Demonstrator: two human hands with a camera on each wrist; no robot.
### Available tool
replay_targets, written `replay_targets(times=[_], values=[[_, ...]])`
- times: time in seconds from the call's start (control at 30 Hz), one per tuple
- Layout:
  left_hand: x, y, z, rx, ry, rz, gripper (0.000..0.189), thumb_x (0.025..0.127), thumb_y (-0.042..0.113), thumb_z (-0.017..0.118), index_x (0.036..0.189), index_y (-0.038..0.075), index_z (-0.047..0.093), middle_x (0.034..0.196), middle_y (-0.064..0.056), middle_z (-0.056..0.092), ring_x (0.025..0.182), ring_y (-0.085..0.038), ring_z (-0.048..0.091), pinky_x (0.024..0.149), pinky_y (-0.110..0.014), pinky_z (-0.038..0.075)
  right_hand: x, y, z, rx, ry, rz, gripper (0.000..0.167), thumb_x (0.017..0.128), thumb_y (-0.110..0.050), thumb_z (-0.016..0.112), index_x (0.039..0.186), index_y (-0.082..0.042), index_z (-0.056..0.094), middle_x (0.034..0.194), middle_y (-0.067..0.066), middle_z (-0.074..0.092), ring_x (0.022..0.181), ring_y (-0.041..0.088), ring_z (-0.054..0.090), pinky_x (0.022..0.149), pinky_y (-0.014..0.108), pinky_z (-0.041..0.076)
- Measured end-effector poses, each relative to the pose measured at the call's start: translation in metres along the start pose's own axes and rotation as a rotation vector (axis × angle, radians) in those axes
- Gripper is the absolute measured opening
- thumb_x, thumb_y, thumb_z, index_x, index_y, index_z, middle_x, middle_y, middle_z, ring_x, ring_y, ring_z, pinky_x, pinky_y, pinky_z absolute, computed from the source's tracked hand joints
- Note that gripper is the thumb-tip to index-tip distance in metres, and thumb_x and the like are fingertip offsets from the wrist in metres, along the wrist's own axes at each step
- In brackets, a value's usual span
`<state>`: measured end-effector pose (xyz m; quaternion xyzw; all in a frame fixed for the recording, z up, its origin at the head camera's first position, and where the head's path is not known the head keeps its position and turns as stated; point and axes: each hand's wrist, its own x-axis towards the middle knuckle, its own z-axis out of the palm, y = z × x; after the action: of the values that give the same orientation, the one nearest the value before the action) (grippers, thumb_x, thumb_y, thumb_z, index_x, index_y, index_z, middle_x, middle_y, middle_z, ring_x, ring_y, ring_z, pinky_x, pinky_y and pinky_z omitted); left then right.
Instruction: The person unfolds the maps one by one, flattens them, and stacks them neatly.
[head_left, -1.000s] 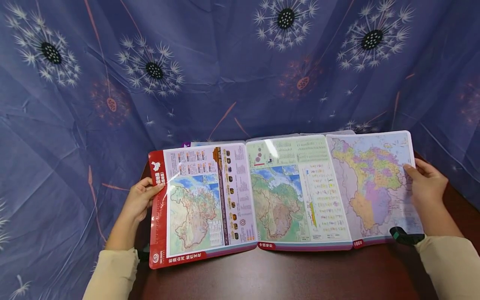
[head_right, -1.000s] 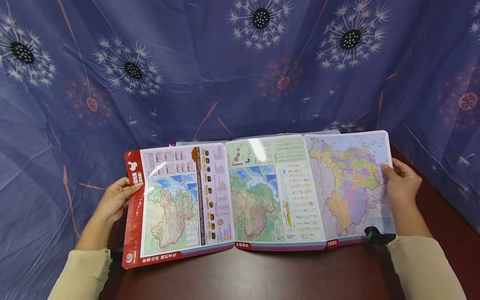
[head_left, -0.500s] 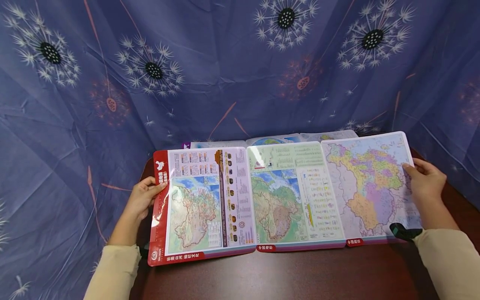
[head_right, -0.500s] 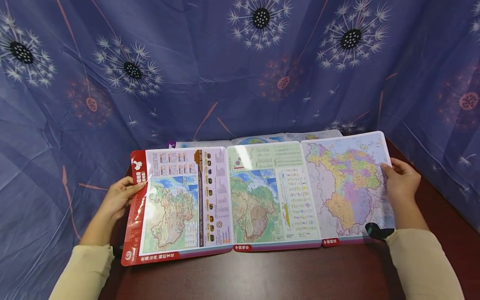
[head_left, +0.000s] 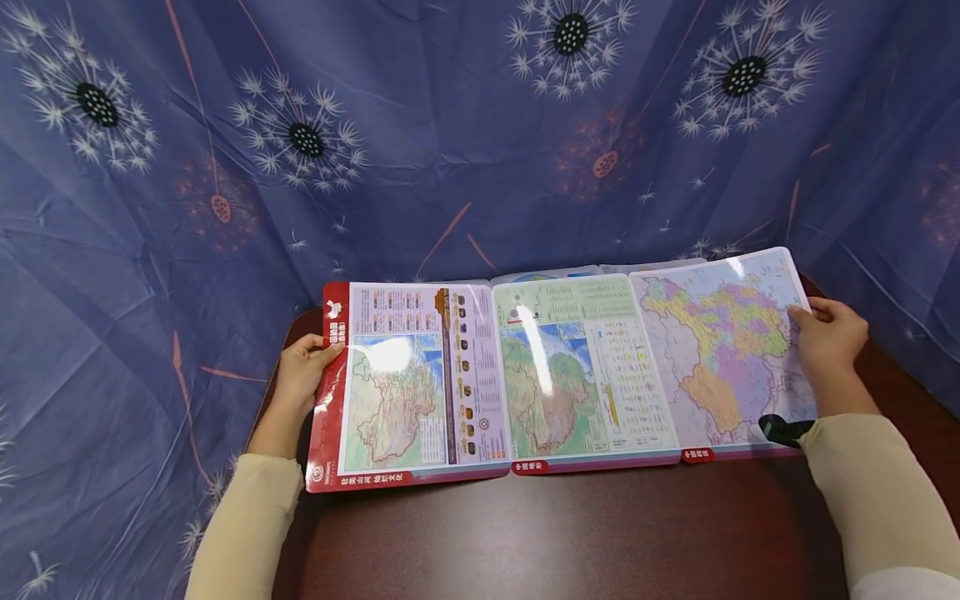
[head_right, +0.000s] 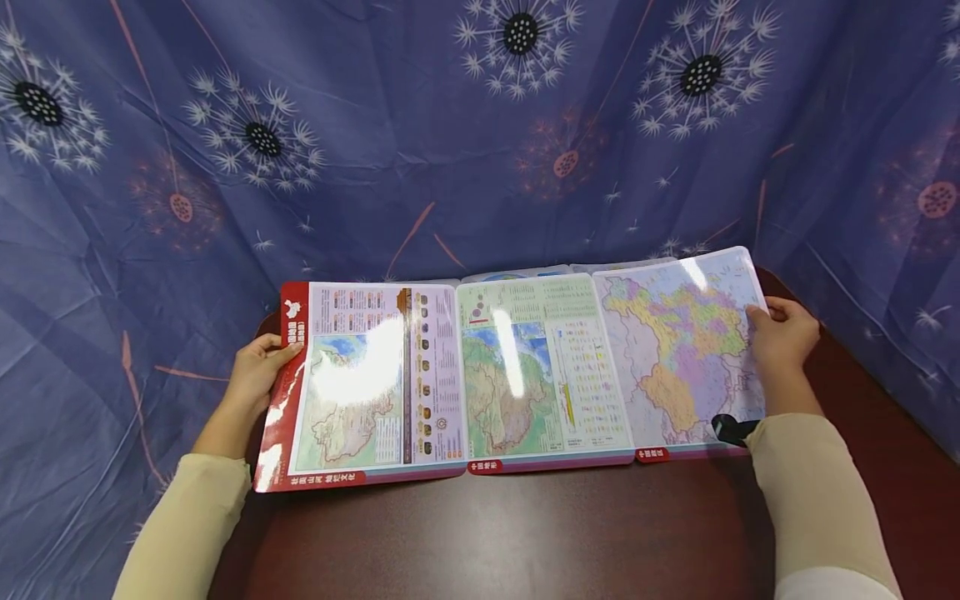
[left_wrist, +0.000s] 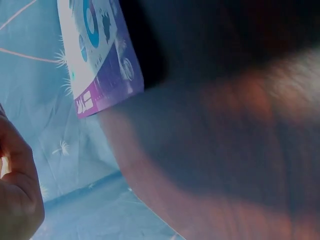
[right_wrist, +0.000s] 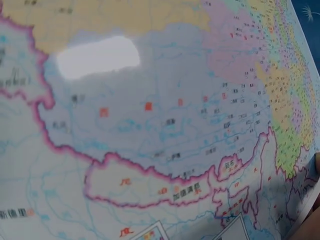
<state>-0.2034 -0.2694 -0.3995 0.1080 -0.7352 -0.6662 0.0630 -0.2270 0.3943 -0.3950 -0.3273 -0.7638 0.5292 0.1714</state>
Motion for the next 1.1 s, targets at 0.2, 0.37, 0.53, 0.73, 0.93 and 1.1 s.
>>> replay_targets(times=[0.2, 0.37, 0.53, 0.73, 0.93, 1.1], values=[[0.019, 0.002, 0.012, 0.072, 0.103, -0.019, 0.02, 0.086, 0.011, 0.061, 0.099, -0.004, 0.054, 0.069, 0.0, 0.062, 0.052, -0.009, 0.06, 0.049, -0.024, 0.051, 0.011, -0.012, 0.014, -0.075, 0.037, -0.032, 0.043, 0.087, -0.027, 0.058, 0.126, -0.012, 0.053, 0.079, -0.012, 0.045, 0.061, -0.003, 0.045, 0.047, 0.008, 0.04], [0.033, -0.002, 0.021, 0.219, 0.17, 0.022, 0.023, 0.085, 0.014, 0.063, 0.099, -0.003, 0.059, 0.085, -0.018, 0.064, 0.051, -0.009, 0.057, 0.048, -0.023, 0.049, 0.014, -0.022, 0.024, -0.211, 0.059, -0.119, 0.041, 0.09, -0.022, 0.05, 0.127, -0.005, 0.051, 0.08, -0.009, 0.045, 0.064, -0.001, 0.039, 0.055, 0.01, 0.036], [0.041, -0.007, 0.03, 0.369, 0.244, 0.072, 0.022, 0.084, 0.017, 0.065, 0.099, 0.001, 0.064, 0.09, -0.02, 0.065, 0.056, -0.012, 0.057, 0.048, -0.02, 0.046, 0.011, -0.029, 0.035, -0.324, 0.052, -0.225, 0.04, 0.091, -0.013, 0.037, 0.127, -0.002, 0.05, 0.106, 0.016, 0.053, 0.083, 0.02, 0.046, 0.063, 0.022, 0.038], [0.045, -0.005, 0.044, 0.476, 0.316, 0.174, 0.022, 0.081, 0.014, 0.067, 0.099, 0.001, 0.067, 0.085, -0.016, 0.066, 0.067, -0.022, 0.061, 0.054, -0.028, 0.047, 0.012, -0.032, 0.045, -0.374, 0.063, -0.325, 0.04, 0.089, -0.004, 0.031, 0.124, 0.003, 0.05, 0.117, 0.028, 0.05, 0.102, 0.039, 0.044, 0.089, 0.048, 0.035], [0.049, -0.004, 0.053, 0.603, 0.337, 0.238, 0.024, 0.082, 0.014, 0.067, 0.101, -0.001, 0.066, 0.089, -0.017, 0.066, 0.075, -0.029, 0.062, 0.064, -0.041, 0.049, 0.007, -0.032, 0.051, -0.406, -0.007, -0.35, 0.044, 0.088, -0.002, 0.029, 0.128, 0.002, 0.045, 0.121, 0.029, 0.046, 0.104, 0.042, 0.041, 0.09, 0.051, 0.033], [0.047, -0.003, 0.058, 0.761, 0.31, 0.253, 0.025, 0.084, 0.012, 0.064, 0.104, -0.002, 0.064, 0.094, -0.019, 0.065, 0.081, -0.035, 0.061, 0.071, -0.047, 0.047, 0.007, -0.028, 0.057, -0.436, -0.066, -0.377, 0.047, 0.087, -0.003, 0.03, 0.133, 0.0, 0.04, 0.126, 0.03, 0.041, 0.108, 0.046, 0.04, 0.092, 0.054, 0.03]])
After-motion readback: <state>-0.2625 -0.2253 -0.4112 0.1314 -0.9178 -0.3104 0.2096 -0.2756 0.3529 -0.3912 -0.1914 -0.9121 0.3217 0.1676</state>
